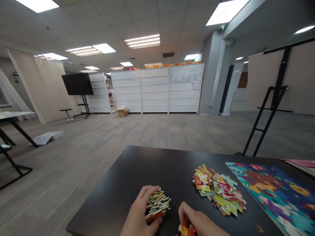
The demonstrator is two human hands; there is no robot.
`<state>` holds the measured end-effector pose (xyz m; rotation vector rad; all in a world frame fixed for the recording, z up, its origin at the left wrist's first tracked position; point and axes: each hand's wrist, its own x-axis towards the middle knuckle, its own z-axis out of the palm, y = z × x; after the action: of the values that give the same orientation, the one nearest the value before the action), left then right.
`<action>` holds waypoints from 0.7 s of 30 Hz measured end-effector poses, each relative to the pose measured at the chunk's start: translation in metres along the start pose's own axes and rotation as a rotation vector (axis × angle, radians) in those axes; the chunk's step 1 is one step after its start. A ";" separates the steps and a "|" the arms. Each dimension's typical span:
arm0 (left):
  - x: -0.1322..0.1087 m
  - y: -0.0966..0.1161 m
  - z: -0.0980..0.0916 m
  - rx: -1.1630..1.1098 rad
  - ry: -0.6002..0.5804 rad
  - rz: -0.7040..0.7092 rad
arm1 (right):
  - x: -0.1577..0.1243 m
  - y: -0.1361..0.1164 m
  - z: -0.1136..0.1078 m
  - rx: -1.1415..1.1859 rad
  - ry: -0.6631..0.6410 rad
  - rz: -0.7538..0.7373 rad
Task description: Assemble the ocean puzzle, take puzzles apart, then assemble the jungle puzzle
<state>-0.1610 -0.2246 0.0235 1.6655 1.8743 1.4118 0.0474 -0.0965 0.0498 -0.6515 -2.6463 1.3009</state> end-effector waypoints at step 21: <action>0.001 -0.002 -0.005 -0.107 -0.062 -0.017 | 0.052 0.002 0.004 0.050 0.013 -0.282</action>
<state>-0.1657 -0.2257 0.0250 1.6200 1.7436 1.4110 -0.0002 -0.0757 0.0416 -0.2653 -2.5681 1.2698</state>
